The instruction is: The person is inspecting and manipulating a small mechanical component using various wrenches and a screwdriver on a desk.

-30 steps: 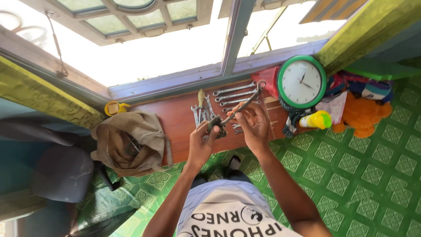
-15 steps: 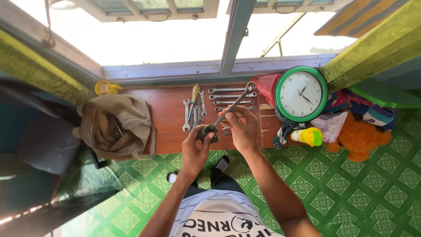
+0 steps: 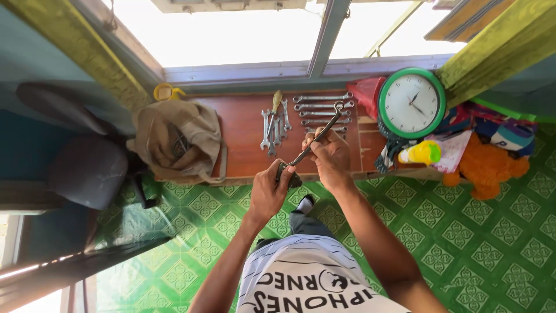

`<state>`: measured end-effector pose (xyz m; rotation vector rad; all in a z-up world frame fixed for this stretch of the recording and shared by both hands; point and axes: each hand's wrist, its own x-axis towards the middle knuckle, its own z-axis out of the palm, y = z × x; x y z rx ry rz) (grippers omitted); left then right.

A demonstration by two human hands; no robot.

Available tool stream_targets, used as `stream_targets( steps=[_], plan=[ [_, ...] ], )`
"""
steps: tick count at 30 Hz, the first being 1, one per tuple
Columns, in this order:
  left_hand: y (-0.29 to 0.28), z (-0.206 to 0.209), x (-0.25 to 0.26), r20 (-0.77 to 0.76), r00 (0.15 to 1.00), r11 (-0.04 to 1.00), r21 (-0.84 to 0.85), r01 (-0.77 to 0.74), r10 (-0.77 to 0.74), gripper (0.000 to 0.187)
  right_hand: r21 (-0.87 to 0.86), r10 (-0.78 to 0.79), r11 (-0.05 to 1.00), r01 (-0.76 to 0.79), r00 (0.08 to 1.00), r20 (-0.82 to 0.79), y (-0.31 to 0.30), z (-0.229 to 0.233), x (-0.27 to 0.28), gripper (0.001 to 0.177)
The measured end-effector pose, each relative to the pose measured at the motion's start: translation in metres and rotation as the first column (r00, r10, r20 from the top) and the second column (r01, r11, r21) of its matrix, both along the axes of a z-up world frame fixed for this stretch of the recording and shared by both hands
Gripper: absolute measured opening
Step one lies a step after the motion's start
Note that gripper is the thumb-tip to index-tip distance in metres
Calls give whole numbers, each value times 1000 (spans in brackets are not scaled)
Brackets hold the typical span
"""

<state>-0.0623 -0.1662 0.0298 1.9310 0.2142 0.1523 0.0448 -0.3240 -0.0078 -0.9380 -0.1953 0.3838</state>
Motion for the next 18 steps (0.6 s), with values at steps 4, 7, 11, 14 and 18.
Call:
stream_targets(
  steps=[4,7,11,14,18],
  plan=[
    [5,-8,-31,-8,1000,1000,24,8,-8,46,-75,81,995,-65,970,227,3,9,-30,17],
    [6,-17,-50,33,999,1000,-13,3,-3,48,-126,112,989,-79,953,283,9,28,-56,16],
    [4,-32,-72,29,1000,995,-100,6,-3,48,-228,144,971,-76,945,295,14,44,-94,25],
    [-2,-16,-86,-6,1000,983,-181,-15,14,42,-263,166,961,-88,942,292,10,41,-115,36],
    [-2,-16,-106,184,983,983,-185,11,24,33,-326,113,945,7,931,347,8,36,-130,35]
  ],
)
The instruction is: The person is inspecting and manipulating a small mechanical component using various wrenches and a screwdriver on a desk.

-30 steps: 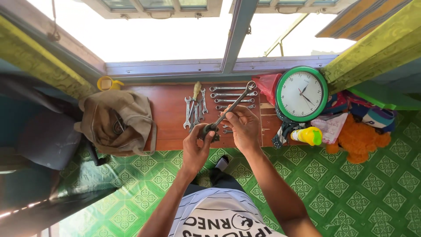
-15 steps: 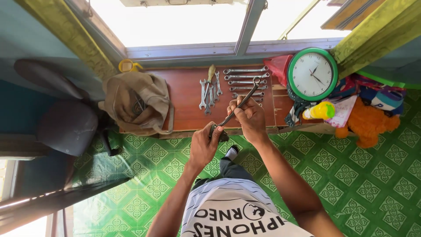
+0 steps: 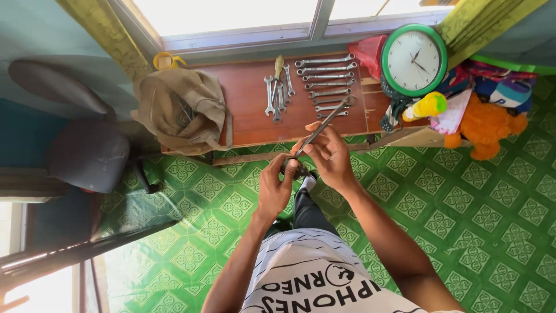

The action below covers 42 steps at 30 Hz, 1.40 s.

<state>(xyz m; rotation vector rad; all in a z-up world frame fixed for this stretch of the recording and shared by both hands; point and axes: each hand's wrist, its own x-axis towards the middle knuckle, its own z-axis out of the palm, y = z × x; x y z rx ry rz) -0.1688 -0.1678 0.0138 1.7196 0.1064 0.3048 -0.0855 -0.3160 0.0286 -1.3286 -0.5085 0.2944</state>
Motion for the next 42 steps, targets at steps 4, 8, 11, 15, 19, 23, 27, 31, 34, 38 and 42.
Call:
stream_targets(
  steps=[4,8,11,15,19,23,27,31,34,38,42],
  plan=[
    [10,14,-20,-11,1000,997,74,-24,25,24,3,-86,996,86,994,67,2,-9,-9,27],
    [21,27,-34,126,992,993,117,-21,6,22,71,-81,995,75,993,88,16,-8,-18,24],
    [24,28,-40,61,998,986,164,-27,17,23,28,-94,995,91,988,122,28,-13,-25,26],
    [24,20,-41,28,997,982,175,-78,74,21,-37,-99,994,104,989,108,37,-15,-35,26],
    [22,12,-32,37,992,983,137,-122,118,25,-87,-56,994,72,984,170,34,-19,-34,12],
    [22,23,-15,-54,990,991,34,-132,134,27,-166,-20,984,64,967,255,29,-9,-22,9],
    [24,14,0,102,991,984,151,-97,82,24,-374,-242,900,224,970,-1,13,-33,9,20],
    [27,10,21,170,971,979,82,-185,169,23,-16,-142,989,146,979,144,-1,-13,37,31],
    [29,-1,42,83,984,978,-147,-147,160,33,-179,-119,974,138,987,112,-11,-30,43,37],
    [24,-32,64,-229,973,899,-417,-135,40,42,-362,43,932,36,977,209,-3,-34,40,34],
    [19,6,84,177,970,899,-377,221,-164,48,-397,21,918,-5,999,37,0,-45,51,27]
  ],
)
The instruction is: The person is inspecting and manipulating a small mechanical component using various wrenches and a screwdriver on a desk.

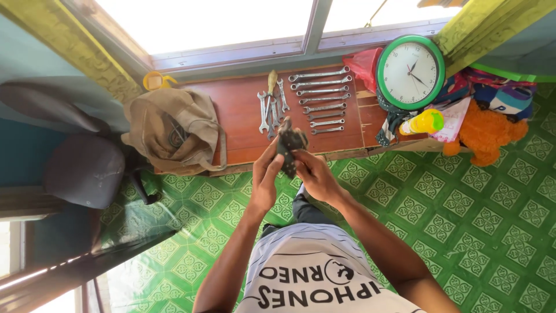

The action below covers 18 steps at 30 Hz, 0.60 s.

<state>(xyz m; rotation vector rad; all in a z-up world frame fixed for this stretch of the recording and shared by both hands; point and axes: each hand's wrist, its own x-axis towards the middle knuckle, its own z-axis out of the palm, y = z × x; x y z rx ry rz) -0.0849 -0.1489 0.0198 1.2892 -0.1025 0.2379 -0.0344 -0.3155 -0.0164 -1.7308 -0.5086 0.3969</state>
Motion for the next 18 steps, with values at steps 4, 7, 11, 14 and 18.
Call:
stream_targets(
  steps=[4,7,11,14,18],
  plan=[
    [-7,-18,26,-29,999,999,-28,18,-19,50,20,37,999,-35,996,-86,-12,6,26,15],
    [-9,-21,50,-81,997,999,-39,9,-12,47,-45,80,995,-86,990,-118,-22,12,45,21],
    [-4,-6,75,-138,986,986,-129,-108,90,37,-91,152,982,-165,979,-134,-29,19,63,30],
    [-7,-7,91,-119,982,983,-94,-157,145,34,-104,162,980,-170,983,-82,-26,35,78,31],
    [-24,-12,102,-156,985,992,-89,-94,80,25,-87,133,987,-135,991,-33,-39,3,102,28]
  ],
)
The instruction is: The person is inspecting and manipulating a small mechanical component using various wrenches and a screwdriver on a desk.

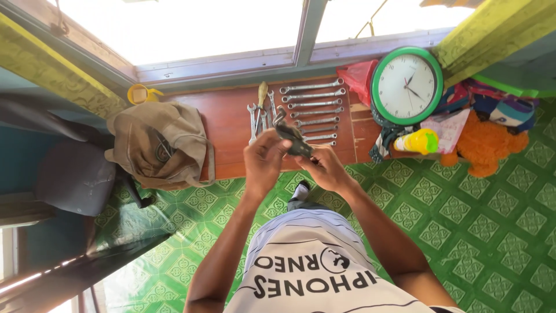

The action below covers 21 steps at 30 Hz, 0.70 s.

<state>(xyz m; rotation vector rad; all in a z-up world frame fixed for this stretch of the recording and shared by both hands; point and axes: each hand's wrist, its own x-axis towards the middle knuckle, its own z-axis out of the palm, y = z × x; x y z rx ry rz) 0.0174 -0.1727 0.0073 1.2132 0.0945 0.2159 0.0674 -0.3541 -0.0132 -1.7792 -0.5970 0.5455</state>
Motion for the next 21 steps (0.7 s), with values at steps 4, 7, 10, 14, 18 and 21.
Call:
stream_targets(
  steps=[4,7,10,14,18,21],
  plan=[
    [-4,-2,16,86,996,981,186,-50,34,20,44,35,998,-41,993,116,-9,-10,21,23],
    [1,1,28,-19,992,991,-52,-123,122,23,71,37,997,-42,996,76,0,14,29,28],
    [3,-16,37,-56,983,985,8,-175,175,18,85,-9,996,0,995,101,2,16,38,33],
    [6,-16,50,-18,969,914,-329,-239,247,34,47,-44,998,40,994,104,-3,-1,48,38],
    [14,-11,54,-19,972,869,-444,-218,234,41,42,-11,999,4,987,158,-16,-6,60,44],
    [11,-14,49,23,979,907,-381,-179,203,37,153,77,986,-62,993,-91,-18,-13,62,46]
  ],
)
